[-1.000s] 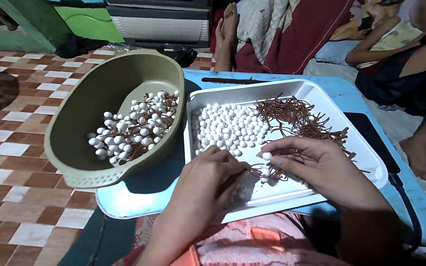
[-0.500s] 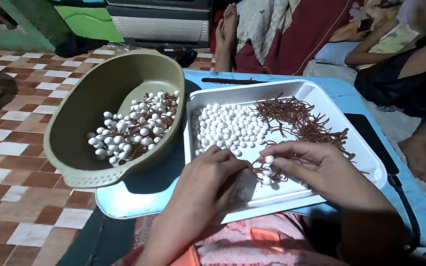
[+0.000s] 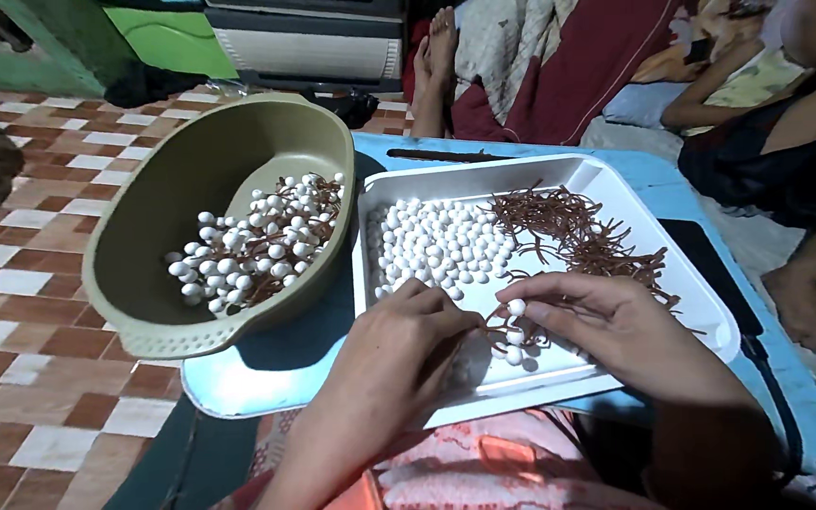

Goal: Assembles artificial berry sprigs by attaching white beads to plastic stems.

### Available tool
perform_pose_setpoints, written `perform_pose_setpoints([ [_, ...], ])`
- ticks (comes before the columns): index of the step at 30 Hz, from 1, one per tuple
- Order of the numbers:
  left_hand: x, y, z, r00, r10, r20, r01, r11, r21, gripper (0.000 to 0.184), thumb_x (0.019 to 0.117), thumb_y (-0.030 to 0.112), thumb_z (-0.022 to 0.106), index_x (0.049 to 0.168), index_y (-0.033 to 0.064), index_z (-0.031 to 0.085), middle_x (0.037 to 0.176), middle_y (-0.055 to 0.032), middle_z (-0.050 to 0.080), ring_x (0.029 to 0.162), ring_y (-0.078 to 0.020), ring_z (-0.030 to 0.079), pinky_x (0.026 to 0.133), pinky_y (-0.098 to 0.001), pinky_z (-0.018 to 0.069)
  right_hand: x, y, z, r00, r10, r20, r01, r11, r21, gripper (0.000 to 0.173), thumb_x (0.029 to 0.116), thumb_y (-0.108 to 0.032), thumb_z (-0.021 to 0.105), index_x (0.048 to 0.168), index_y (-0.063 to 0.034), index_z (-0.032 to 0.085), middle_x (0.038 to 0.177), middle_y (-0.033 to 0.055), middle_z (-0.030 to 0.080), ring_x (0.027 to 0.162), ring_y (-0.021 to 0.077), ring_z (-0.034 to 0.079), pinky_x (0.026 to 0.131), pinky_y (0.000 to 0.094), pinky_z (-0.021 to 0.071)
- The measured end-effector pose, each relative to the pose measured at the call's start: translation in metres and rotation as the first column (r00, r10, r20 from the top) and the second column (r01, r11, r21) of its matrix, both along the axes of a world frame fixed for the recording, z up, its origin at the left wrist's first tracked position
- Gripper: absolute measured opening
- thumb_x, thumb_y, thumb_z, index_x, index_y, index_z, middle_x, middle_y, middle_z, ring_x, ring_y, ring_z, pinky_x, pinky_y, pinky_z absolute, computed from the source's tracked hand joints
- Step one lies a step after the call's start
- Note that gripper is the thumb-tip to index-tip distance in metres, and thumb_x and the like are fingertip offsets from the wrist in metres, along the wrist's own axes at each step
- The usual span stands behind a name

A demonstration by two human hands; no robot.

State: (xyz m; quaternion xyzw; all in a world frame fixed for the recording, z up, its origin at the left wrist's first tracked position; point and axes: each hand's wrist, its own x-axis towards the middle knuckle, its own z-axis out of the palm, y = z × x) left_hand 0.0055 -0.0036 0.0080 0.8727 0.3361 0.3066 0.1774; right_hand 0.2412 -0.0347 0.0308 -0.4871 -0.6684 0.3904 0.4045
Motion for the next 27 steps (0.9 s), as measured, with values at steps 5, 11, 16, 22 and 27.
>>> perform_pose_setpoints([
  [5, -0.0010, 0.0011, 0.0009, 0.999, -0.036, -0.020, 0.036, 0.999, 0.005, 0.022, 0.0891, 0.016, 0.061, 0.101, 0.0185, 0.080, 0.089, 0.0085, 0.067, 0.088, -0.0081, 0.063, 0.072, -0.0228, 0.0514, 0.0015, 0.0015, -0.0007, 0.999, 0.014, 0.047, -0.015, 1.000, 0.009, 0.023, 0.0979, -0.006, 0.059, 0.112, -0.0105, 0.076, 0.096, -0.0057, 0.076, 0.080, -0.0001, 0.070, 0.072, 0.0145, 0.0589],
  [11, -0.0011, 0.0019, 0.0011, 0.998, -0.064, -0.021, 0.064, 0.997, 0.031, 0.023, 0.0897, 0.016, 0.059, 0.100, 0.0173, 0.080, 0.086, 0.0073, 0.066, 0.086, -0.0090, 0.063, 0.071, -0.0233, 0.0516, -0.0004, 0.0010, 0.0009, 0.993, -0.006, 0.116, 0.011, 0.999, -0.047, 0.019, 0.0997, -0.010, 0.059, 0.108, -0.0113, 0.076, 0.085, -0.0091, 0.074, 0.071, -0.0043, 0.066, 0.064, 0.0112, 0.0544],
  [16, -0.0018, 0.0017, 0.0021, 0.997, -0.070, -0.009, 0.070, 0.997, 0.021, 0.023, 0.0919, 0.018, 0.059, 0.100, 0.0170, 0.080, 0.088, 0.0075, 0.067, 0.088, -0.0083, 0.063, 0.072, -0.0232, 0.0519, -0.0013, -0.0002, 0.0016, 0.993, -0.012, 0.118, 0.018, 0.998, -0.053, 0.019, 0.0994, -0.010, 0.060, 0.108, -0.0113, 0.077, 0.088, -0.0076, 0.076, 0.079, -0.0012, 0.071, 0.072, 0.0141, 0.0584],
  [22, -0.0021, 0.0020, 0.0014, 0.996, -0.089, -0.008, 0.089, 0.996, 0.027, 0.023, 0.0929, 0.018, 0.058, 0.100, 0.0179, 0.080, 0.089, 0.0083, 0.068, 0.088, -0.0074, 0.063, 0.073, -0.0224, 0.0510, 0.0043, 0.0023, 0.0021, 0.995, 0.067, 0.075, -0.065, 0.997, -0.033, 0.020, 0.0993, -0.010, 0.060, 0.109, -0.0113, 0.078, 0.088, -0.0066, 0.076, 0.075, -0.0007, 0.070, 0.067, 0.0142, 0.0582],
  [27, -0.0017, 0.0017, 0.0013, 0.999, -0.047, -0.020, 0.048, 0.999, 0.026, 0.023, 0.0944, 0.022, 0.058, 0.099, 0.0189, 0.080, 0.088, 0.0085, 0.068, 0.087, -0.0083, 0.063, 0.071, -0.0249, 0.0512, 0.0024, 0.0025, 0.0007, 0.994, 0.053, 0.096, -0.052, 0.999, -0.012, 0.019, 0.0990, -0.010, 0.060, 0.107, -0.0114, 0.078, 0.085, -0.0085, 0.075, 0.072, -0.0027, 0.068, 0.065, 0.0127, 0.0564],
])
